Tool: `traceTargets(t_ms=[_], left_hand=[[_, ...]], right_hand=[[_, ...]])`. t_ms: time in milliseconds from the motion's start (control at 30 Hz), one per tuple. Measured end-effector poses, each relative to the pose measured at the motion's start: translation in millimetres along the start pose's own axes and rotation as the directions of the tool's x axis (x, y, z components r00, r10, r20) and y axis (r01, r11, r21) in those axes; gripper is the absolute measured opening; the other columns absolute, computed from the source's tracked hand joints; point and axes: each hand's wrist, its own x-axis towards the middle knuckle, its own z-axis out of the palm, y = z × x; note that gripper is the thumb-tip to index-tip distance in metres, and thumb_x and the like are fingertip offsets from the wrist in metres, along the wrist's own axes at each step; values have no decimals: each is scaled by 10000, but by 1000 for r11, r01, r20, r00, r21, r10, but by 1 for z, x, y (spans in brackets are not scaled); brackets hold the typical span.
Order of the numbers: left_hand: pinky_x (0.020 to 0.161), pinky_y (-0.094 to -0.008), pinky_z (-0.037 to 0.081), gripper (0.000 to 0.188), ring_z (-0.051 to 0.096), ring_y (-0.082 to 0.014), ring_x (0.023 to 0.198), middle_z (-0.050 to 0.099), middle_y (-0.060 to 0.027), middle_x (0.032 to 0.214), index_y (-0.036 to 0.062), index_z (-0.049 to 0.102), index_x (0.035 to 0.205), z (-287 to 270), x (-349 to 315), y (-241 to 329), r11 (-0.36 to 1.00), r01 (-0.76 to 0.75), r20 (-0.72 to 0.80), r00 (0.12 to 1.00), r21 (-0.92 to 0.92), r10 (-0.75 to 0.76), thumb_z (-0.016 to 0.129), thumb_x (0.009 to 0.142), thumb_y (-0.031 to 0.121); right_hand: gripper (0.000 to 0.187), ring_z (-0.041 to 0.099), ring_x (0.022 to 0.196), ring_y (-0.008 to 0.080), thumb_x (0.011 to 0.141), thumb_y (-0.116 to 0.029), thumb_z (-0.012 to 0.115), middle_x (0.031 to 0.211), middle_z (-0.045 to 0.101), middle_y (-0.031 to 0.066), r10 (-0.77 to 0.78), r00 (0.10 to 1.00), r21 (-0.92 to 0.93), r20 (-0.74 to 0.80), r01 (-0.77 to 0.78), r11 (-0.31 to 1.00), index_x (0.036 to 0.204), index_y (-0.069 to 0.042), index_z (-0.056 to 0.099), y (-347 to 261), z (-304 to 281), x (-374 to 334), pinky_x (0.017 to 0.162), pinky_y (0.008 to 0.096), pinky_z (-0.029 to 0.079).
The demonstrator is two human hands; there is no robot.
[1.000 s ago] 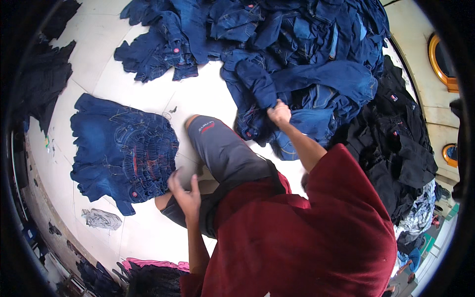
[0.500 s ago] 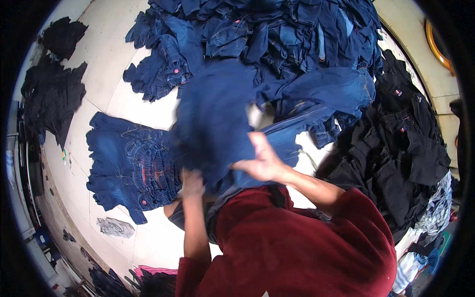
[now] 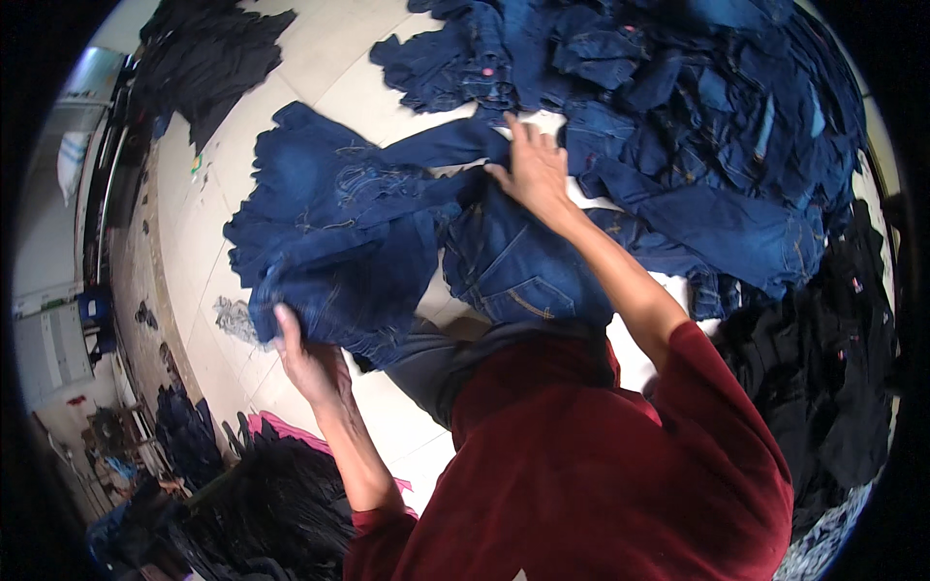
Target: The person sits on the floor and folds denim jeans one by one from a large pile, placing each folded pair into a growing stack. The person handles the jeans by hand, turning them over and aligning the legs before folding.
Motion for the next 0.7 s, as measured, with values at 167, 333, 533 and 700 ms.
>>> traceTargets(t_ms=[167, 333, 533, 700], left_hand=[[1125, -427, 447, 536, 547, -266, 1326, 585, -107, 1406, 50, 516, 1436, 48, -15, 23, 962, 166, 340, 937, -217, -85, 649, 1049, 396], [1211, -457, 328, 1070, 391, -309, 1474, 413, -148, 1606, 34, 324, 1603, 77, -25, 70, 975, 9, 644, 750, 221, -153, 771, 836, 634], [1013, -466, 485, 611, 630, -425, 1150, 706, -223, 1150, 8, 683, 1266, 56, 23, 174, -297, -720, 612, 692, 627, -384, 879, 788, 334], [806, -464, 488, 356, 597, -404, 841, 653, -224, 899, -26, 689, 989, 53, 100, 273, -463, -783, 874, 485, 415, -38, 757, 945, 321]], right_hand=[[1133, 546, 1250, 437, 560, -449, 1001, 1353, 542, 249, -467, 851, 572, -241, 513, 640, 1481, -39, 485, -67, -72, -117, 1036, 510, 491], [900, 633, 1187, 427, 712, -143, 845, 1338, 583, 241, -512, 846, 565, -147, 497, 659, 1510, -71, 435, -125, -96, -125, 953, 486, 569], [655, 722, 1098, 201, 667, 164, 456, 1233, 692, 114, -747, 653, 479, -123, 699, 531, 1276, -3, 630, -104, -224, -3, 970, 355, 568], [402, 719, 948, 280, 821, 31, 525, 983, 748, 175, -856, 515, 215, 48, 831, 512, 1172, -14, 717, -233, -288, 130, 819, 388, 560]])
